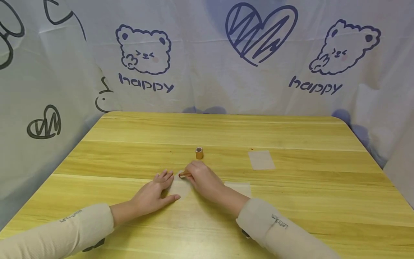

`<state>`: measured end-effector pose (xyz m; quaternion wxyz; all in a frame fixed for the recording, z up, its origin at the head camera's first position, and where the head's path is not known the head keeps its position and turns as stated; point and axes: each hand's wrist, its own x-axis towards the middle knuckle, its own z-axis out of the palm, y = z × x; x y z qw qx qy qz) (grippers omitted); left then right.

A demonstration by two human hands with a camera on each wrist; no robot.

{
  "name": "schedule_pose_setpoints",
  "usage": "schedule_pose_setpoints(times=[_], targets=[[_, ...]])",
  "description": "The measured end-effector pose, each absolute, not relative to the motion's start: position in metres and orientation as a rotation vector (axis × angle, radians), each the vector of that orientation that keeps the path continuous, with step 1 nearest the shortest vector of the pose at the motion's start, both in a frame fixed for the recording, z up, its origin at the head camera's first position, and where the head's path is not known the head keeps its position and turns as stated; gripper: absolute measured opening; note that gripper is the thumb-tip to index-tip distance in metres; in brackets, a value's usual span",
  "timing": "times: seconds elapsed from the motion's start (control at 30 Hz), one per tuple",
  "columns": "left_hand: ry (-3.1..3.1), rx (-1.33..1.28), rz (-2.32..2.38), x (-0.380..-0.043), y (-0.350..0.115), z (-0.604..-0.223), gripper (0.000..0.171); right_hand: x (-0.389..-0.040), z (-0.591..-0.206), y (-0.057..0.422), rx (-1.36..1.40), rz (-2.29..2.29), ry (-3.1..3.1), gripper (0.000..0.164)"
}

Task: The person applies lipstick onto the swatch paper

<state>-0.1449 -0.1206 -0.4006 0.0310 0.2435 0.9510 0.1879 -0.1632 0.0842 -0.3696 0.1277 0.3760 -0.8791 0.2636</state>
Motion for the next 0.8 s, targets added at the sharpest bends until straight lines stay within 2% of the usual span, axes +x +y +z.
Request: schedule_pose_setpoints(times=[0.8], targets=[[2.926, 0.696, 0.545, -0.1385, -0.1177, -0.3972, 0.069, -0.1677, -0.3607, 0.0784, 1.136, 0.707, -2.634, 0.011]])
